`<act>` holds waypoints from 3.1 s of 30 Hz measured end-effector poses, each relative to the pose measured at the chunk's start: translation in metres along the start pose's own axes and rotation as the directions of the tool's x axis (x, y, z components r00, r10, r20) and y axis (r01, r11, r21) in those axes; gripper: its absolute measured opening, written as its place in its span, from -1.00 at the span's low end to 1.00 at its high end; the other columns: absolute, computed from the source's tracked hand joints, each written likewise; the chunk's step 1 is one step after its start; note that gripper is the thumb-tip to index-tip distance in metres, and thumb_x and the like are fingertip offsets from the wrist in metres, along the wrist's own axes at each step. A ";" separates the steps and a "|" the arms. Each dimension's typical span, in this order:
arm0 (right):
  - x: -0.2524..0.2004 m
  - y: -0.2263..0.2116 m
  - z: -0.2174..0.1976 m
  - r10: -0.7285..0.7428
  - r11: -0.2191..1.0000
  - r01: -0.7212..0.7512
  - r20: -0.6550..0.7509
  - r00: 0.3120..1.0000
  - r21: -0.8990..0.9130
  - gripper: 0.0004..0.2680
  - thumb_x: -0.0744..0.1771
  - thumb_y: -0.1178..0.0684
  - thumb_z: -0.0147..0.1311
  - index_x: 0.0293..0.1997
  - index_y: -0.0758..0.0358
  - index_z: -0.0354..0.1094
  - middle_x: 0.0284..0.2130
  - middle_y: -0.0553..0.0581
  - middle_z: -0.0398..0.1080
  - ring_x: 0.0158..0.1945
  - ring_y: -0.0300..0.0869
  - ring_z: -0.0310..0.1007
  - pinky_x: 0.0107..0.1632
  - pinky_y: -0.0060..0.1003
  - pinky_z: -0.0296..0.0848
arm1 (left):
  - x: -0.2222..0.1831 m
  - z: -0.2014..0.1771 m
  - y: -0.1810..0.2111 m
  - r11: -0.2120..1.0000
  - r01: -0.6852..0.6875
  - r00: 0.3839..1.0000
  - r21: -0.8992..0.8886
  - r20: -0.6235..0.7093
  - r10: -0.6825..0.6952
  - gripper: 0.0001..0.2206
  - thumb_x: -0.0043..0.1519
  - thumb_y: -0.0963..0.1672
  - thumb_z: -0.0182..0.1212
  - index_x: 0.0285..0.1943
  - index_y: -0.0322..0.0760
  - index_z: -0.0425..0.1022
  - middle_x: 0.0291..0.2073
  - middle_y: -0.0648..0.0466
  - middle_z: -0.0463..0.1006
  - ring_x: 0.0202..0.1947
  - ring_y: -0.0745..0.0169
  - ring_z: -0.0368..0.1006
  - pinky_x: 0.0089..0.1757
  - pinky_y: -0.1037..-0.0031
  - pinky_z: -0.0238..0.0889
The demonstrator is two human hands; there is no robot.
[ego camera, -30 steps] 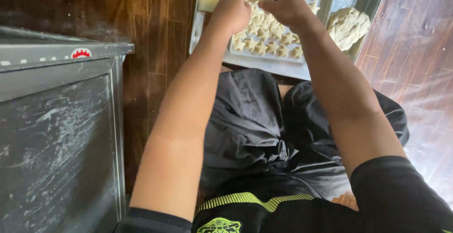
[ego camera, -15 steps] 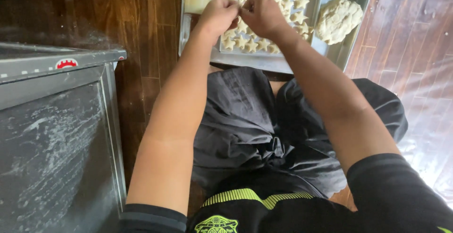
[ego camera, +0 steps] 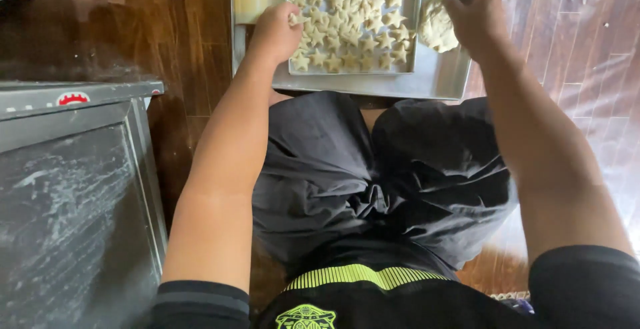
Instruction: Picking up star-shaped dough cutouts from a baking sheet and gathering them into a pile.
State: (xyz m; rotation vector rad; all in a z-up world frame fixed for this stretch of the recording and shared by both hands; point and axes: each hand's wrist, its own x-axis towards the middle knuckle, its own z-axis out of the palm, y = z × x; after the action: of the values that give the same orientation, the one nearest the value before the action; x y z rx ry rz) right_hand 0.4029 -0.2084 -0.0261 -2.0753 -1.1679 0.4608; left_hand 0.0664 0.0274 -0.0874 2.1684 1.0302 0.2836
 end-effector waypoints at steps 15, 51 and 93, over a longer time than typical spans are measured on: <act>-0.024 -0.058 0.004 0.315 0.764 -0.149 0.162 0.935 -0.627 -0.45 0.51 -0.07 -0.03 0.64 0.23 -0.37 0.54 0.32 -0.47 0.53 0.09 -0.66 0.53 0.23 -0.42 | 0.005 0.000 0.033 0.924 -0.079 0.997 0.375 0.046 0.066 -0.84 0.13 -0.27 0.22 -0.12 -0.44 0.55 -0.11 -0.28 0.39 -0.18 -0.30 0.44 -0.15 0.05 0.45; 0.006 -0.065 0.069 -0.004 0.760 0.227 0.345 0.939 -0.609 -0.74 0.40 -0.16 0.11 0.20 -0.03 0.46 0.33 0.13 0.28 0.43 0.12 -0.02 0.40 0.21 -0.17 | 0.023 0.002 0.034 0.944 -0.159 0.964 0.290 -0.160 0.212 -0.94 0.19 -0.17 0.26 -0.32 -0.25 0.50 -0.35 -0.05 0.48 -0.41 -0.13 0.44 -0.31 0.15 0.39; 0.041 -0.058 0.148 -0.315 0.907 0.294 -0.025 0.949 -0.301 -0.95 0.27 0.19 0.16 -0.30 0.15 0.51 -0.35 0.02 0.49 -0.20 -0.08 0.40 -0.17 -0.16 0.28 | 0.011 -0.027 0.037 0.903 -0.253 0.966 0.347 0.042 0.254 -0.90 0.16 -0.22 0.25 -0.17 -0.28 0.53 -0.30 -0.05 0.56 -0.40 -0.15 0.48 -0.29 0.12 0.40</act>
State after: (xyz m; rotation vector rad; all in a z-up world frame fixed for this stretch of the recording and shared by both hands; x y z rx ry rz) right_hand 0.3009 -0.0936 -0.0856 -2.0780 -1.5619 0.0623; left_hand 0.0829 0.0332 -0.0439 2.6331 0.8470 0.2366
